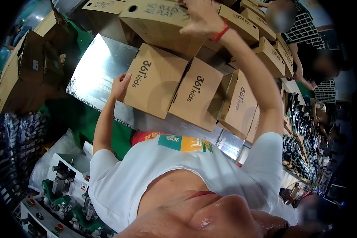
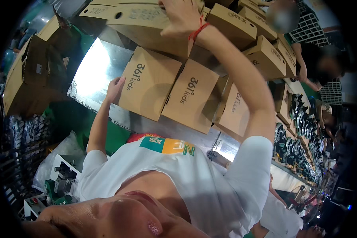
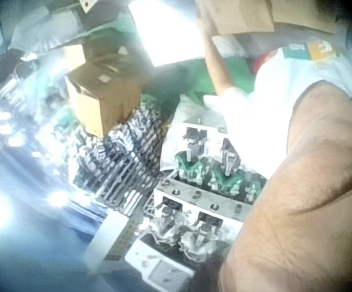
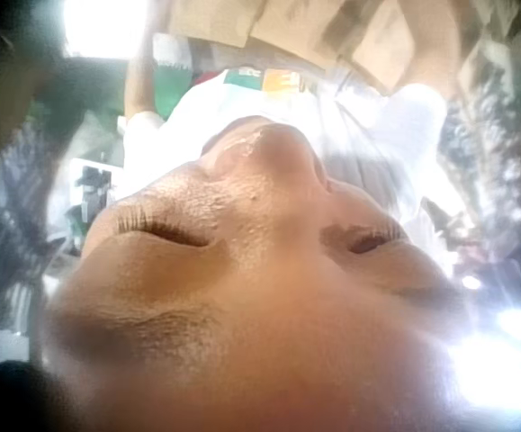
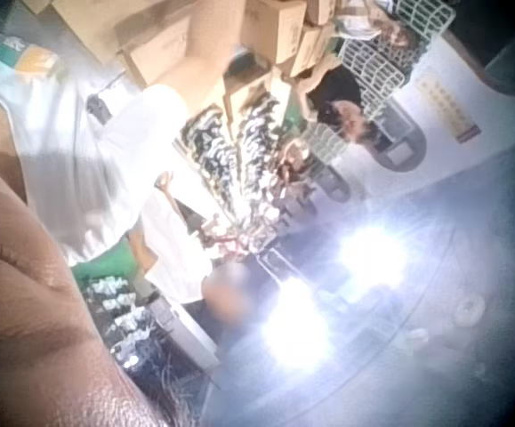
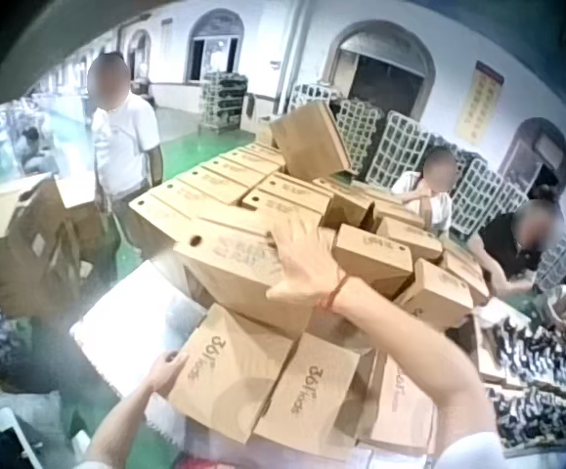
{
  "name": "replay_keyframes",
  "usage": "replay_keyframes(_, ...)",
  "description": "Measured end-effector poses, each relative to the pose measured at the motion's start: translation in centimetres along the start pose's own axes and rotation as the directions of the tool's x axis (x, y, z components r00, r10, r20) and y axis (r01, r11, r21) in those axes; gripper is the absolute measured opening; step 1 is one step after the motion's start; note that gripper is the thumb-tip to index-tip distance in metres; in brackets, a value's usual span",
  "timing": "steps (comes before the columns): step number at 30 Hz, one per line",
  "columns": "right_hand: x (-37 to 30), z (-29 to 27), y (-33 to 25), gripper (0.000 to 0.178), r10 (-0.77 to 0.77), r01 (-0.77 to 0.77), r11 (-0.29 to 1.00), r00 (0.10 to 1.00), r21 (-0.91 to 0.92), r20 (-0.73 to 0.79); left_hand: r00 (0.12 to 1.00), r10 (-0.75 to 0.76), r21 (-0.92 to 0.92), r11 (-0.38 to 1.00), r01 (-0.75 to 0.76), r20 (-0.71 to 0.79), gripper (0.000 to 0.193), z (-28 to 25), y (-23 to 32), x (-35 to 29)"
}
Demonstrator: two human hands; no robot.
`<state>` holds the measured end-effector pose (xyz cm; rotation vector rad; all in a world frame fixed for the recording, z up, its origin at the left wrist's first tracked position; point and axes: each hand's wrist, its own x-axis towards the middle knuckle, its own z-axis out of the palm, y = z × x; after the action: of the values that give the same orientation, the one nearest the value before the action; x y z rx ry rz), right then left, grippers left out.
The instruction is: The person repeatedly opens cardboard shoe boxes, places a pair of shoes inside, folds the tissue paper over them, and closes the box. The person then stacks the closed boxes on a table.
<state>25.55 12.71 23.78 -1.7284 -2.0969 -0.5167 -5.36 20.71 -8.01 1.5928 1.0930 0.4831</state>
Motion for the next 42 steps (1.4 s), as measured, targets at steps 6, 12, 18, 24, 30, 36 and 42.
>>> replay_keyframes(6,0.0,-12.7,-1.7,0.068,-0.472,0.466,0.880,0.880,0.094,0.052,0.988,-0.154,-0.305,0.940,0.154,0.022,0.054,-2.7,-4.1,-0.3)
replay_keyframes(12,-14.9,-13.7,9.0,0.039,-0.078,0.093,0.983,0.992,-0.159,0.097,0.994,-0.050,-0.849,0.515,0.113,0.102,0.070,-8.0,1.1,-3.9)
replay_keyframes(18,-30.4,-0.6,-0.1,0.021,0.491,-0.780,0.326,0.623,0.534,0.609,0.989,-0.069,-0.768,0.623,0.147,0.134,0.065,-7.6,3.4,-9.5)
replay_keyframes(24,-26.5,6.6,-14.4,0.031,0.393,-0.668,-0.328,0.546,0.668,0.740,0.952,-0.186,-0.794,0.601,-0.085,-0.243,0.065,-4.5,7.2,-12.0)
replay_keyframes(30,-27.5,6.7,-9.2,0.035,0.706,-0.275,-0.584,0.290,0.763,0.646,0.683,0.668,-0.010,0.713,-0.701,-0.296,0.082,-3.6,21.0,-16.4)
replay_keyframes(36,-27.7,-4.8,0.4,0.047,0.953,-0.211,0.210,0.263,0.955,-0.152,0.405,0.825,-0.348,0.542,-0.765,0.393,0.086,6.8,28.1,-22.3)
replay_keyframes(42,-21.9,-12.2,-1.1,0.035,0.590,-0.372,0.591,0.805,0.716,-0.068,0.131,0.779,-0.087,0.231,-0.969,0.614,0.089,15.2,26.1,-23.5)
